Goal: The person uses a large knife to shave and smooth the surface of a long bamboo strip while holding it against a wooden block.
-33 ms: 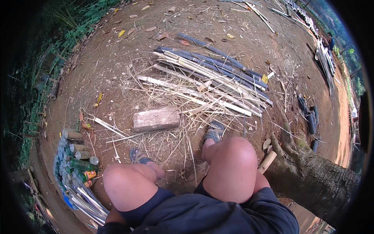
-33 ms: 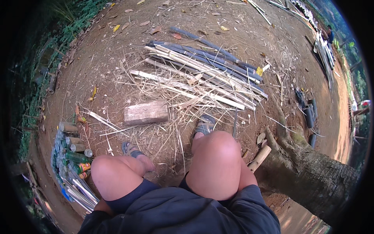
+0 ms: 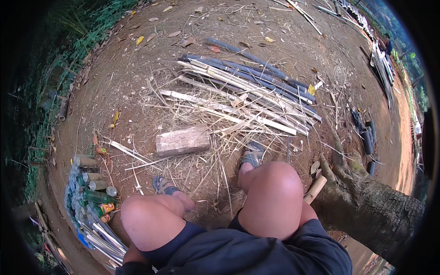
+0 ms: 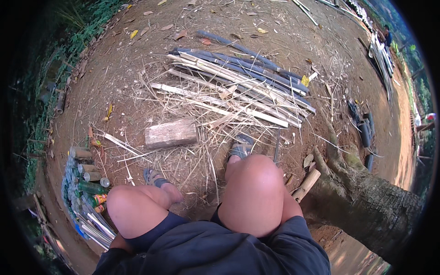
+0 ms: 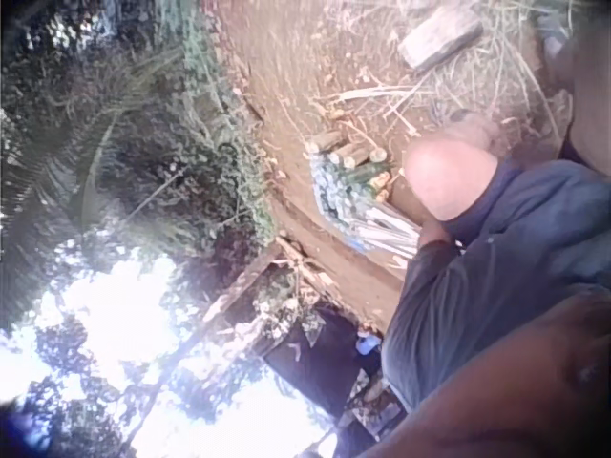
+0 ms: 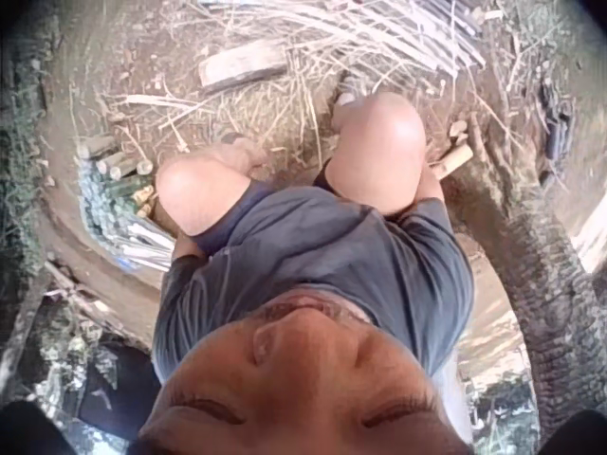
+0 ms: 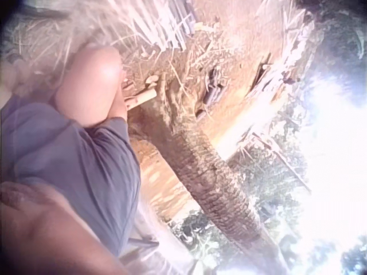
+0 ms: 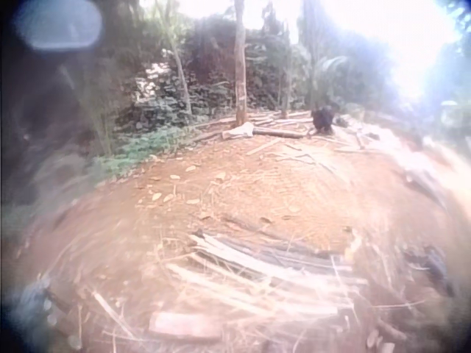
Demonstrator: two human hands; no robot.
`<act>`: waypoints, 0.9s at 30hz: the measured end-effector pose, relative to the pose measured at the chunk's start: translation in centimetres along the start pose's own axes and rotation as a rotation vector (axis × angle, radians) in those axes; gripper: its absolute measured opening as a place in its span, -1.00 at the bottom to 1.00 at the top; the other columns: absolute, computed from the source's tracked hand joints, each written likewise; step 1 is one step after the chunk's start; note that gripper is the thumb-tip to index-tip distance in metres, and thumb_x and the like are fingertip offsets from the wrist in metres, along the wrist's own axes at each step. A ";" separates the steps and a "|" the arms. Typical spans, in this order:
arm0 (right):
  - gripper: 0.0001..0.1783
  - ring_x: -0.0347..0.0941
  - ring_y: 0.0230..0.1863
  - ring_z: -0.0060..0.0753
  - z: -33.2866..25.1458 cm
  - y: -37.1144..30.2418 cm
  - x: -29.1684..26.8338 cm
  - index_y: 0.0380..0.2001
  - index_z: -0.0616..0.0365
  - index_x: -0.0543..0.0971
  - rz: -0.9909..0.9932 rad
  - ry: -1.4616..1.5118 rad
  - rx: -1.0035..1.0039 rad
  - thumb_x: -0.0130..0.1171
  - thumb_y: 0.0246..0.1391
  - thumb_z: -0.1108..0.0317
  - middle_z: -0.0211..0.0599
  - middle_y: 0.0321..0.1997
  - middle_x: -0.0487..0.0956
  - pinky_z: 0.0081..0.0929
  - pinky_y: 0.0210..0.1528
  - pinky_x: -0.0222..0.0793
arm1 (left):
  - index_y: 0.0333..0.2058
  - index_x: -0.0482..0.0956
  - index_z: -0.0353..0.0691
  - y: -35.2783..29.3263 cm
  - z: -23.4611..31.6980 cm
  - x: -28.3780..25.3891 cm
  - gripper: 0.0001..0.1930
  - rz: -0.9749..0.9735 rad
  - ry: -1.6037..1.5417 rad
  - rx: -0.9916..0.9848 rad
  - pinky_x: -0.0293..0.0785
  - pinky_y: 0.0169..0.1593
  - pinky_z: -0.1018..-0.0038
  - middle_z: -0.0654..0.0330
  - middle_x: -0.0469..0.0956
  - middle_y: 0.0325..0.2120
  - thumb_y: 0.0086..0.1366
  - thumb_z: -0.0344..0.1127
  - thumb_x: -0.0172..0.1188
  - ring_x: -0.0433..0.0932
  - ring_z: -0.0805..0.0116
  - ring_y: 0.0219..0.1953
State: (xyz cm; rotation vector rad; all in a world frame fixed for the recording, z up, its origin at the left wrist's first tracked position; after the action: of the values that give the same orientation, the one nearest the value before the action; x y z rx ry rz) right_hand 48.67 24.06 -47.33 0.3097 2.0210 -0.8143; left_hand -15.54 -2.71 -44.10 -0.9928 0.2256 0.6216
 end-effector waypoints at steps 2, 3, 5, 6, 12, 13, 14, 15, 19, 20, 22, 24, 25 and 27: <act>-0.61 0.51 -0.24 0.14 -0.7 -0.7 0.6 -0.25 0.25 0.47 0.021 0.045 0.053 0.18 0.01 0.14 0.10 -0.35 0.57 -0.05 -0.16 0.36 | -0.17 0.56 -0.23 2.5 0.1 -4.4 -0.69 0.074 -0.042 0.015 0.49 -0.21 0.39 0.13 0.62 -0.30 0.32 -0.10 0.09 0.60 0.26 -0.28; -0.61 0.51 -0.25 0.14 -1.2 -0.8 0.9 -0.25 0.25 0.46 0.026 0.061 0.071 0.19 0.01 0.14 0.10 -0.35 0.56 -0.05 -0.16 0.36 | -0.16 0.56 -0.22 4.2 0.3 -6.7 -0.69 0.096 -0.083 0.065 0.49 -0.22 0.40 0.14 0.62 -0.30 0.32 -0.11 0.08 0.60 0.28 -0.29; -0.61 0.51 -0.26 0.14 -1.0 -1.1 1.5 -0.25 0.26 0.45 0.032 0.081 0.132 0.19 0.00 0.15 0.09 -0.36 0.56 -0.05 -0.16 0.36 | -0.14 0.55 -0.21 7.1 4.6 -11.0 -0.70 0.064 -0.086 0.234 0.50 -0.23 0.43 0.18 0.63 -0.30 0.33 -0.11 0.08 0.60 0.33 -0.30; -0.61 0.51 -0.26 0.13 -0.3 -0.8 2.1 -0.25 0.26 0.45 0.044 0.084 0.153 0.20 0.00 0.15 0.09 -0.36 0.56 -0.05 -0.15 0.36 | -0.06 0.48 -0.16 6.8 9.2 -12.4 -0.68 -0.006 0.101 0.273 0.46 -0.30 0.56 0.29 0.57 -0.27 0.36 -0.09 0.07 0.55 0.48 -0.30; -0.54 0.49 -0.28 0.19 4.5 0.4 7.9 -0.22 0.35 0.39 -0.010 0.011 0.212 0.23 -0.06 0.19 0.12 -0.38 0.52 -0.02 -0.12 0.38 | 0.08 0.36 -0.31 -10.9 34.4 -1.3 -0.49 0.045 0.049 0.634 0.41 0.05 0.38 0.08 0.48 0.01 0.36 0.00 0.07 0.49 0.33 0.01; -0.52 0.49 -0.28 0.19 4.6 0.5 8.5 -0.20 0.35 0.39 -0.027 0.011 0.234 0.24 -0.06 0.18 0.11 -0.38 0.52 -0.02 -0.11 0.39 | 0.08 0.35 -0.32 -12.8 36.1 0.5 -0.47 -0.031 0.056 0.704 0.41 0.07 0.36 0.05 0.48 0.02 0.35 0.01 0.07 0.49 0.31 0.01; -0.50 0.49 -0.28 0.20 5.0 0.7 9.0 -0.18 0.35 0.39 -0.041 0.012 0.265 0.24 -0.07 0.18 0.11 -0.38 0.52 -0.02 -0.10 0.39 | 0.08 0.34 -0.33 -14.0 37.0 2.6 -0.45 -0.116 0.066 0.773 0.42 0.08 0.34 0.03 0.47 0.03 0.34 0.02 0.07 0.50 0.29 0.02; -0.41 0.45 -0.11 0.18 5.8 1.2 9.2 -0.06 0.36 0.36 -0.127 0.076 0.294 0.27 -0.08 0.20 0.16 -0.21 0.50 -0.04 0.04 0.33 | 0.08 0.33 -0.35 -14.6 37.1 4.5 -0.41 -0.277 0.030 0.765 0.42 0.09 0.33 -0.01 0.46 0.02 0.31 0.04 0.11 0.51 0.25 0.01; -0.30 0.21 0.20 0.10 -3.0 2.0 5.1 0.09 0.27 0.32 0.157 -0.043 0.016 0.31 -0.11 0.24 0.13 0.10 0.34 -0.07 0.24 0.11 | 0.04 0.40 -0.39 -14.2 36.1 11.1 -0.42 -0.637 0.252 0.547 0.42 0.09 0.28 -0.05 0.49 0.01 0.14 -0.15 0.31 0.53 0.18 0.02; -0.33 0.23 0.18 0.10 -5.7 3.3 4.1 0.09 0.22 0.34 0.153 -0.040 -0.069 0.31 -0.11 0.25 0.09 0.07 0.36 -0.07 0.23 0.13 | 0.06 0.39 -0.38 -13.3 36.0 11.5 -0.43 -0.639 0.499 0.600 0.43 0.08 0.29 -0.03 0.49 0.01 0.14 -0.19 0.32 0.54 0.20 0.00; -0.43 0.28 0.12 0.08 -11.2 7.4 1.9 0.03 0.18 0.39 0.170 -0.060 -0.336 0.27 -0.09 0.30 0.03 -0.01 0.40 -0.10 0.17 0.18 | 0.09 0.37 -0.36 -12.0 35.5 11.8 -0.42 -0.625 0.988 0.688 0.45 0.06 0.32 0.03 0.50 0.00 0.12 -0.27 0.32 0.54 0.23 -0.02; -0.57 0.34 0.04 0.04 -16.7 12.0 0.7 -0.08 0.16 0.45 0.161 -0.107 -0.602 0.24 -0.06 0.34 -0.07 -0.09 0.45 -0.15 0.09 0.26 | 0.12 0.36 -0.34 -10.8 35.6 11.6 -0.44 -0.643 0.826 0.625 0.47 0.03 0.38 0.06 0.54 -0.05 0.13 -0.38 0.29 0.55 0.31 -0.04; -0.60 0.38 0.03 -0.03 -20.2 14.2 0.1 -0.12 0.13 0.50 0.102 -0.155 -0.660 0.28 -0.06 0.28 -0.14 -0.07 0.47 -0.17 0.08 0.29 | 0.12 0.36 -0.35 -10.2 35.6 11.6 -0.44 -0.637 0.699 0.556 0.47 0.03 0.39 0.06 0.54 -0.05 0.13 -0.41 0.27 0.55 0.31 -0.04; -0.68 0.44 -0.06 -0.03 -26.4 17.8 0.1 -0.15 0.11 0.53 0.056 -0.168 -0.829 0.22 -0.03 0.31 -0.13 -0.16 0.52 -0.18 0.02 0.34 | 0.12 0.37 -0.34 -9.5 35.8 11.6 -0.46 -0.583 0.545 0.489 0.46 0.03 0.40 0.06 0.54 -0.04 0.14 -0.43 0.27 0.55 0.30 -0.04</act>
State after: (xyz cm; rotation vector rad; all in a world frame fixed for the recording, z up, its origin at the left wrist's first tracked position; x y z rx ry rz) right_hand 40.19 54.63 -45.17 -0.1730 1.9940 0.0726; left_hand -4.15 27.91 -23.22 -0.6801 0.5164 -0.2462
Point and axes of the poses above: each hand's wrist, its own y-axis towards the middle knuckle, its own x-axis out of the palm, z = x × y, the point moved 1 cm from there along y, towards the middle knuckle
